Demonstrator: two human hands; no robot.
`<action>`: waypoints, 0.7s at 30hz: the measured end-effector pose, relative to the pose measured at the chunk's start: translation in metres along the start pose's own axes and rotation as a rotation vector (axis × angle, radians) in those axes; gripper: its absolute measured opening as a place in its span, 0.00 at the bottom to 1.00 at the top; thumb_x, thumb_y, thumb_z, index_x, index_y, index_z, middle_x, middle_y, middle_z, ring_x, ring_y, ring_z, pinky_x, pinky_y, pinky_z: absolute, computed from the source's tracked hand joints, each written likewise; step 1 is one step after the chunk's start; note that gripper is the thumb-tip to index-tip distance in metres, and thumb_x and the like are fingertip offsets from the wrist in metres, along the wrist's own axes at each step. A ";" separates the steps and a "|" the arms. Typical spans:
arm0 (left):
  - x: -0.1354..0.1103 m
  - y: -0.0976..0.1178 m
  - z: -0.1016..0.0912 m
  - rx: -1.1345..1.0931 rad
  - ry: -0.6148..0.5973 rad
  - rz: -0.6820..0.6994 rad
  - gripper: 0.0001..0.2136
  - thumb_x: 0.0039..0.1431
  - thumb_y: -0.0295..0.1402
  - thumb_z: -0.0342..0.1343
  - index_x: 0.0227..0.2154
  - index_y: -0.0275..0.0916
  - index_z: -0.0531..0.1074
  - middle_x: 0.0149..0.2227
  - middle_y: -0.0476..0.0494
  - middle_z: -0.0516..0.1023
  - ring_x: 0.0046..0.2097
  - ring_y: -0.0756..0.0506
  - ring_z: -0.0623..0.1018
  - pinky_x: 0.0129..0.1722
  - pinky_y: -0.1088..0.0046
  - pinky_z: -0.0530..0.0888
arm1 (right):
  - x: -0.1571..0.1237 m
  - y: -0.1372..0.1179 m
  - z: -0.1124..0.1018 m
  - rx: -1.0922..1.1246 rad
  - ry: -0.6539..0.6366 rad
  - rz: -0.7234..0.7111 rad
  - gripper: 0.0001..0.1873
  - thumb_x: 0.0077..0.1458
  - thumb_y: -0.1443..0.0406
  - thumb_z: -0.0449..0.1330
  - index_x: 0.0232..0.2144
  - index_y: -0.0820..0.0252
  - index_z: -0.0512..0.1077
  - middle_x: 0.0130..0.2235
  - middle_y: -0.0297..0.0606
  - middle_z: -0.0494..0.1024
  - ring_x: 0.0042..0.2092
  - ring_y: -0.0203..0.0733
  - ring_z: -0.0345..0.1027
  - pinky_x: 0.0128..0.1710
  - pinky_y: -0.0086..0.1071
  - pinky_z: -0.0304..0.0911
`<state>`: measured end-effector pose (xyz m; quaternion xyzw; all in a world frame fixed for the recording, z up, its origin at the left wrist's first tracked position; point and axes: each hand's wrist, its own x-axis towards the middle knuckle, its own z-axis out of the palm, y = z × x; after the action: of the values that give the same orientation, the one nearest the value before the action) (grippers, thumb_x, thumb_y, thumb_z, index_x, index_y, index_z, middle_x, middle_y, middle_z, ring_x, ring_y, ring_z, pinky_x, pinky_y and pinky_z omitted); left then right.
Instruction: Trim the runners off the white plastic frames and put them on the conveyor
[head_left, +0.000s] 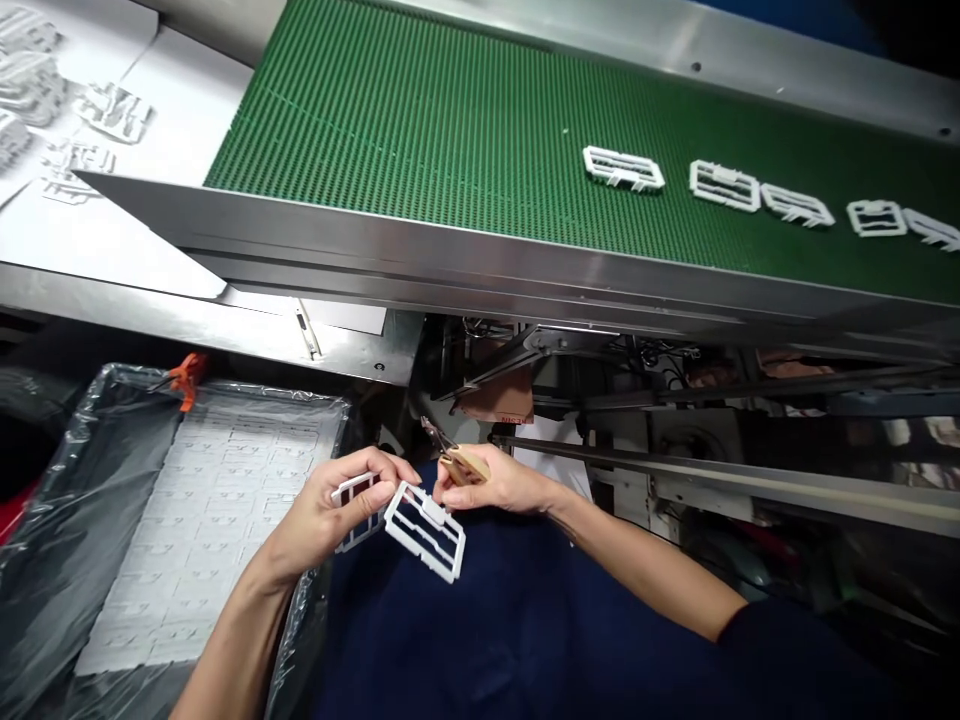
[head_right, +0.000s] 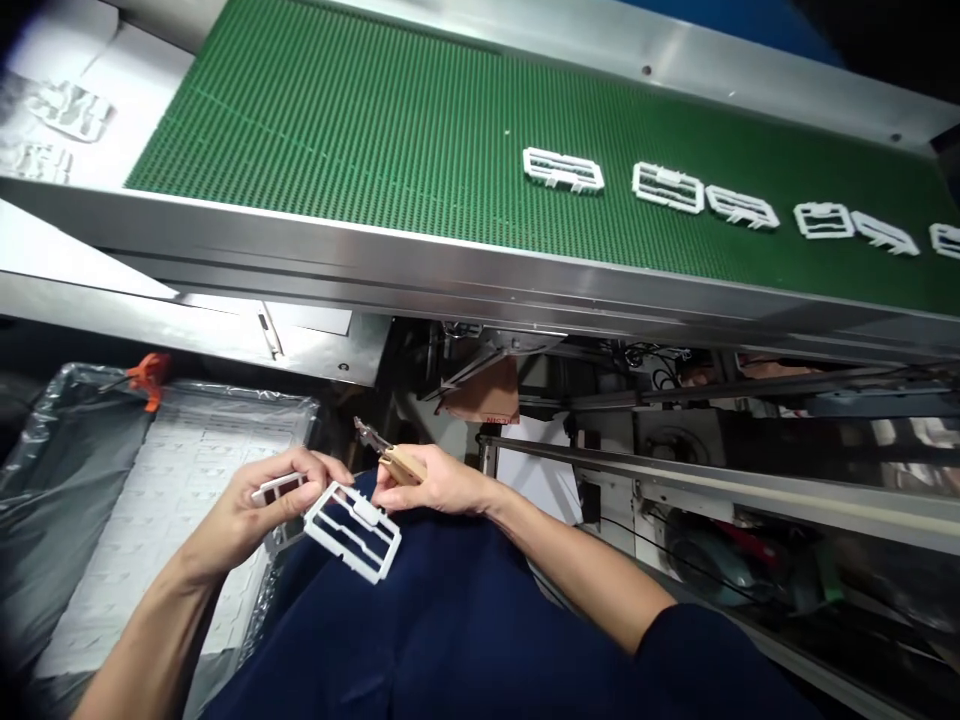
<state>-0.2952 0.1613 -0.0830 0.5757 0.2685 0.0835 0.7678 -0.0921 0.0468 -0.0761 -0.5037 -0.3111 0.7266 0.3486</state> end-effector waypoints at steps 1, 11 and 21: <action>-0.001 0.000 0.002 -0.008 -0.014 -0.011 0.07 0.57 0.34 0.54 0.26 0.38 0.70 0.37 0.38 0.76 0.39 0.40 0.74 0.38 0.67 0.69 | -0.005 -0.005 -0.002 -0.089 0.011 0.011 0.16 0.48 0.59 0.63 0.35 0.63 0.65 0.35 0.35 0.72 0.35 0.34 0.65 0.37 0.29 0.61; -0.003 0.025 0.013 0.055 -0.081 -0.030 0.08 0.59 0.34 0.53 0.26 0.38 0.69 0.34 0.42 0.75 0.36 0.43 0.73 0.35 0.71 0.68 | -0.047 -0.098 -0.005 -1.310 0.037 0.001 0.13 0.49 0.63 0.55 0.39 0.58 0.68 0.34 0.38 0.73 0.35 0.42 0.65 0.33 0.32 0.56; 0.005 0.045 0.013 0.197 -0.130 -0.054 0.10 0.58 0.39 0.53 0.27 0.39 0.71 0.34 0.42 0.76 0.35 0.42 0.72 0.35 0.71 0.66 | -0.047 -0.130 0.005 -1.576 -0.065 0.018 0.07 0.44 0.65 0.55 0.29 0.60 0.67 0.28 0.39 0.71 0.28 0.40 0.63 0.24 0.32 0.50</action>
<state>-0.2760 0.1673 -0.0402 0.6450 0.2402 -0.0014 0.7255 -0.0606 0.0813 0.0540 -0.5835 -0.7402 0.3093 -0.1264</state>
